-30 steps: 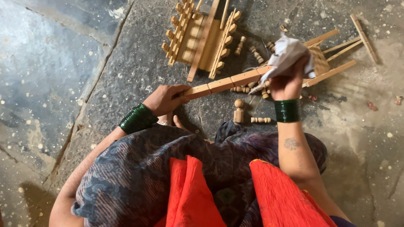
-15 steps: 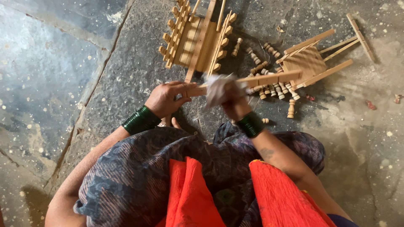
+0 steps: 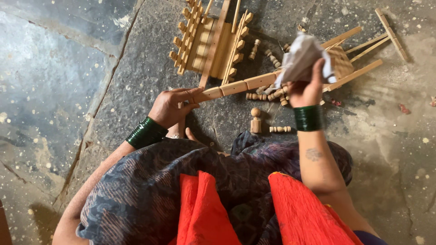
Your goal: The person sits on the floor and wipes wooden toy furniture pieces, including small chairs and turned spindle parts, one at a time with a white cloth, placing each cleaned piece back on the floor.
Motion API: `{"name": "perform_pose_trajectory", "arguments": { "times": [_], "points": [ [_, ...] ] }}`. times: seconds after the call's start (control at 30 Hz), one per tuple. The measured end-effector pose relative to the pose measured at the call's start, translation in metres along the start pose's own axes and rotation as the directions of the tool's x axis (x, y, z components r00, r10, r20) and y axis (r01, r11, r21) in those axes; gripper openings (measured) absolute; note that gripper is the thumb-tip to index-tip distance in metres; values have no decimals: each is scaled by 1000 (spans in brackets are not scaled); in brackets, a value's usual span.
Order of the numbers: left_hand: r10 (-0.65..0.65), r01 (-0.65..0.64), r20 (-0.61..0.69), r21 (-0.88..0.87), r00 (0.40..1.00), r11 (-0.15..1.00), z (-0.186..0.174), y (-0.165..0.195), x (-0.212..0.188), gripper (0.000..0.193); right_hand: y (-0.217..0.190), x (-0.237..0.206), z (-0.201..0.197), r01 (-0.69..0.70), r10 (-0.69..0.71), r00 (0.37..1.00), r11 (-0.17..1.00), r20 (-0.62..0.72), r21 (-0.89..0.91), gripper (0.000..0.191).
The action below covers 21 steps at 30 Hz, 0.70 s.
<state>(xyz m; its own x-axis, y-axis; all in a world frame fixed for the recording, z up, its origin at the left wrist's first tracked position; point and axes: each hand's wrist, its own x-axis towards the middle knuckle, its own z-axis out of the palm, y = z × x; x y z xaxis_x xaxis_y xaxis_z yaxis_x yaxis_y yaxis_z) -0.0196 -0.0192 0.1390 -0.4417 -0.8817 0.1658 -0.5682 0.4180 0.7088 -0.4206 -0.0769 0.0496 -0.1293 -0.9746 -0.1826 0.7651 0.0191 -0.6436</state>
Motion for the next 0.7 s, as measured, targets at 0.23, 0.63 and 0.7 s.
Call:
{"name": "perform_pose_trajectory", "arguments": {
  "times": [0.23, 0.63, 0.7],
  "points": [
    [-8, 9, -28, 23, 1000, 1000, -1, 3, 1, 51, -23, 19, -24, 189, -189, 982, 967, -18, 172, 76],
    [-60, 62, -29, 70, 998, 996, 3, -1, -1, 46, -11, 11, -11, 194, -185, 974, 979, -129, 60, 83],
    [-72, 71, 8, 85, 997, 994, 5, -2, 1, 47, -5, 2, 4, 121, -121, 990, 993, -72, -2, 87]
  ]
}}
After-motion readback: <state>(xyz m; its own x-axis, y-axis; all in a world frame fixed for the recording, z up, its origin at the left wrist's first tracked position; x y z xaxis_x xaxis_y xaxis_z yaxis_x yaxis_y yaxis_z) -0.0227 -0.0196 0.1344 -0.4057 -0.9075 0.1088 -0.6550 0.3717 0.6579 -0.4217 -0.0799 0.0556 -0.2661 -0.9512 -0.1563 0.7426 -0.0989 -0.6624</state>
